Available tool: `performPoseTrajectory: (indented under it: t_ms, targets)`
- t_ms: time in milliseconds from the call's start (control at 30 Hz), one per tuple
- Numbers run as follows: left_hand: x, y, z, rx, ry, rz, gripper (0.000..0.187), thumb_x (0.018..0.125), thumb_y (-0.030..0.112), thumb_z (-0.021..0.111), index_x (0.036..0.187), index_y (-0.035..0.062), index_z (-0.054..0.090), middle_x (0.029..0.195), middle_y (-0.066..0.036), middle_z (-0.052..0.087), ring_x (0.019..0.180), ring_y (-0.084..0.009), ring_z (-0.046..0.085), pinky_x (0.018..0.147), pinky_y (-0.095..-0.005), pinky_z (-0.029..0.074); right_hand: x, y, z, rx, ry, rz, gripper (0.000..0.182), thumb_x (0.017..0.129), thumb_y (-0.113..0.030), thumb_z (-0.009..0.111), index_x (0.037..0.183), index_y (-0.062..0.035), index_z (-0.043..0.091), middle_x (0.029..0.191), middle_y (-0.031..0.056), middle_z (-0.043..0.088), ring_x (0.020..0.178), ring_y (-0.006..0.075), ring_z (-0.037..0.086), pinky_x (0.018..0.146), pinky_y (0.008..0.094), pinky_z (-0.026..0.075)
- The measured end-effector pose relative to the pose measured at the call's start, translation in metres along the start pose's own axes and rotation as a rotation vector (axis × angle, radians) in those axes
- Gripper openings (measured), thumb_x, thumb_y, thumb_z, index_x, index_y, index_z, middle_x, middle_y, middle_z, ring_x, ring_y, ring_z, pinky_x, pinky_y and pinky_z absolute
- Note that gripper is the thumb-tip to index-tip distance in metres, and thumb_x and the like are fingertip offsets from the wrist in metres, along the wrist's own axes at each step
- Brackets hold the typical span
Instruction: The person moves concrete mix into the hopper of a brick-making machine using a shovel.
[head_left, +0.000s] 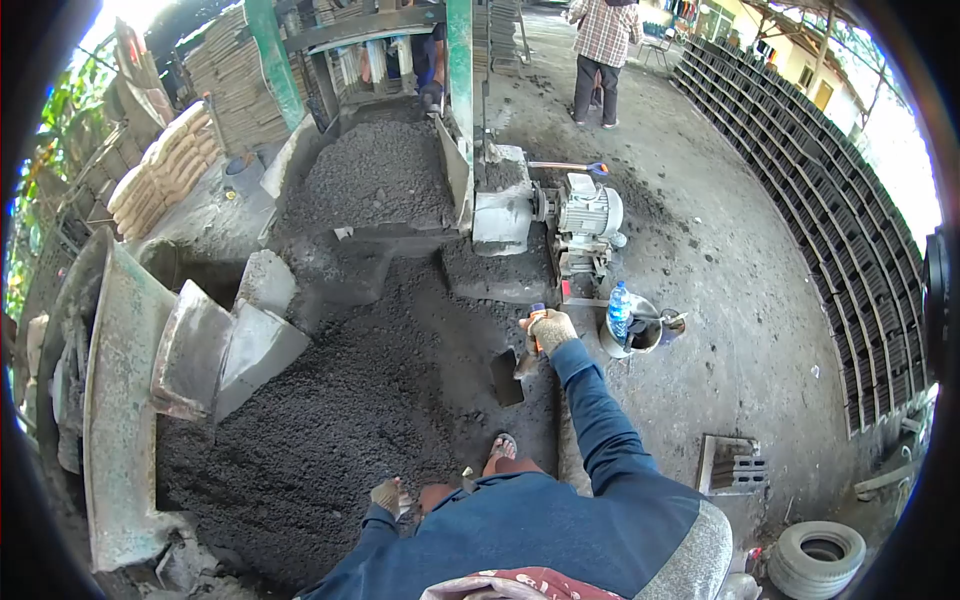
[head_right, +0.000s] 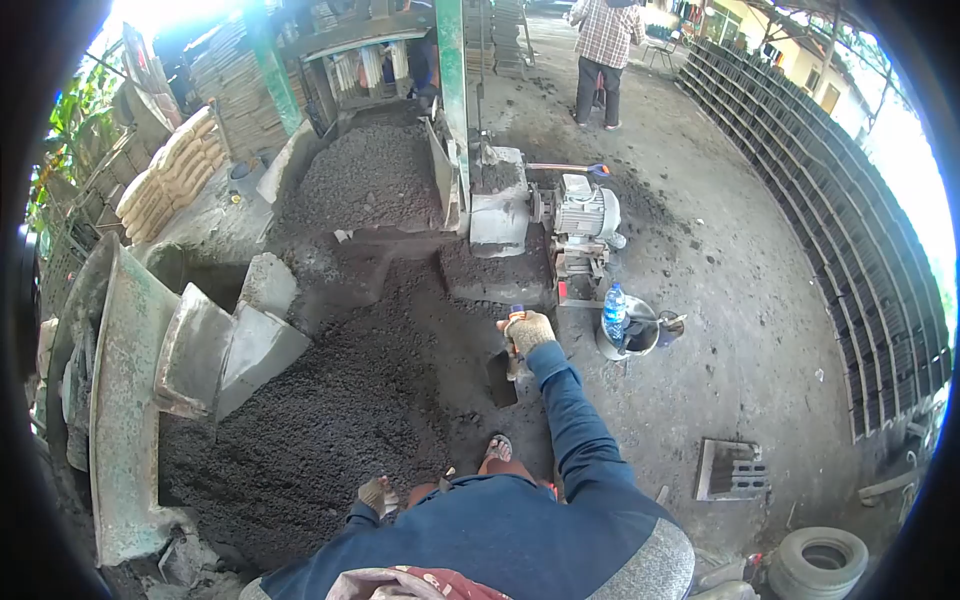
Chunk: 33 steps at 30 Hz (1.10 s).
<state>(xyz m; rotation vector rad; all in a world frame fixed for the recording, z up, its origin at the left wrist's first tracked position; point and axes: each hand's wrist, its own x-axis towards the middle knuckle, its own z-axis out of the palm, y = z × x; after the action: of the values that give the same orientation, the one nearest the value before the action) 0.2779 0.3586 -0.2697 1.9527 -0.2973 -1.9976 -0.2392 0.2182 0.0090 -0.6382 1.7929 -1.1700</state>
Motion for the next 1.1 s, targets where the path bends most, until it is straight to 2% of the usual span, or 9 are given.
performPoseTrajectory:
  t_ms: [300, 333, 500, 567, 600, 700, 800, 900, 1100]
  targets:
    - [-0.054, -0.051, -0.046, -0.129, 0.148, 0.08, 0.023, 0.093, 0.031, 0.056, 0.086, 0.0098, 0.062, 0.07, -0.012, 0.061, 0.055, -0.0286, 0.059, 0.049, -0.0403, 0.048, -0.051, 0.054, 0.014, 0.082, 0.037, -0.046, 0.019, 0.082, -0.009, 0.074, 0.087, -0.0002, 0.058, 0.059, 0.0094, 0.059, 0.045, 0.0208, 0.057, 0.042, 0.0353, 0.044]
    - [-0.035, -0.074, -0.077, -0.187, -0.138, -0.03, 0.024, 0.094, 0.034, 0.051, 0.088, 0.0129, 0.062, 0.077, -0.01, 0.059, 0.068, -0.0274, 0.061, 0.057, -0.0406, 0.048, -0.054, 0.062, 0.014, 0.053, 0.061, -0.06, 0.02, 0.08, -0.01, 0.076, 0.086, -0.001, 0.059, 0.063, 0.0078, 0.06, 0.048, 0.0185, 0.058, 0.045, 0.0339, 0.046]
    - [-0.041, -0.183, -0.126, -0.179, -0.032, -0.17, 0.024, 0.094, 0.032, 0.05, 0.09, 0.012, 0.062, 0.081, -0.011, 0.06, 0.073, -0.0299, 0.061, 0.06, -0.0426, 0.049, -0.101, 0.067, 0.019, 0.091, -0.011, -0.029, 0.018, 0.081, -0.008, 0.074, 0.086, -0.0002, 0.058, 0.066, 0.0076, 0.061, 0.049, 0.0184, 0.058, 0.045, 0.0349, 0.048]
    - [-0.047, -0.208, -0.138, 0.352, -0.135, -0.065, 0.023, 0.094, 0.031, 0.05, 0.091, 0.0117, 0.062, 0.083, -0.011, 0.06, 0.075, -0.0309, 0.062, 0.062, -0.0433, 0.049, -0.11, 0.073, 0.023, 0.12, -0.004, -0.017, 0.016, 0.082, -0.006, 0.072, 0.085, 0.0002, 0.058, 0.064, 0.009, 0.06, 0.047, 0.0196, 0.057, 0.043, 0.0358, 0.047]
    - [-0.046, -0.216, -0.142, 1.261, -0.182, 0.26, 0.023, 0.094, 0.031, 0.05, 0.091, 0.0116, 0.062, 0.083, -0.011, 0.061, 0.076, -0.0314, 0.062, 0.062, -0.0437, 0.05, -0.117, 0.071, 0.026, 0.121, -0.002, -0.009, 0.013, 0.084, -0.005, 0.069, 0.084, 0.0002, 0.057, 0.062, 0.0098, 0.058, 0.045, 0.0206, 0.056, 0.041, 0.0366, 0.045]
    - [-0.045, -0.229, -0.145, 1.758, -0.191, 0.491, 0.023, 0.093, 0.03, 0.049, 0.092, 0.0111, 0.062, 0.086, -0.012, 0.061, 0.079, -0.0329, 0.062, 0.064, -0.0449, 0.05, -0.124, 0.075, 0.032, 0.11, -0.001, -0.005, 0.01, 0.085, -0.003, 0.066, 0.085, -0.0001, 0.057, 0.06, 0.0103, 0.057, 0.043, 0.0214, 0.055, 0.039, 0.0377, 0.044]
    - [-0.042, -0.225, -0.145, 1.303, -0.2, 0.258, 0.022, 0.093, 0.029, 0.049, 0.093, 0.0106, 0.062, 0.088, -0.012, 0.062, 0.082, -0.0344, 0.062, 0.066, -0.046, 0.05, -0.132, 0.07, 0.036, 0.129, -0.027, 0.02, 0.01, 0.085, -0.003, 0.066, 0.088, -0.0004, 0.057, 0.061, 0.0099, 0.057, 0.043, 0.0213, 0.054, 0.04, 0.0378, 0.045]
    - [-0.042, -0.194, -0.13, -0.199, -0.02, -0.183, 0.022, 0.093, 0.027, 0.048, 0.095, 0.0101, 0.062, 0.09, -0.013, 0.062, 0.085, -0.0358, 0.062, 0.068, -0.0471, 0.051, -0.137, 0.061, 0.038, 0.143, -0.055, 0.041, 0.019, 0.082, -0.007, 0.072, 0.088, -0.0012, 0.055, 0.062, 0.0087, 0.057, 0.044, 0.0207, 0.056, 0.041, 0.0385, 0.049]
    - [-0.048, -0.118, -0.089, -0.226, 0.113, 0.013, 0.023, 0.094, 0.026, 0.048, 0.102, 0.0079, 0.06, 0.098, -0.015, 0.063, 0.09, -0.0397, 0.063, 0.072, -0.0516, 0.051, -0.121, 0.062, 0.032, 0.104, -0.074, 0.044, 0.023, 0.08, -0.009, 0.076, 0.089, -0.0011, 0.055, 0.062, 0.0081, 0.057, 0.045, 0.0201, 0.057, 0.041, 0.0382, 0.05]
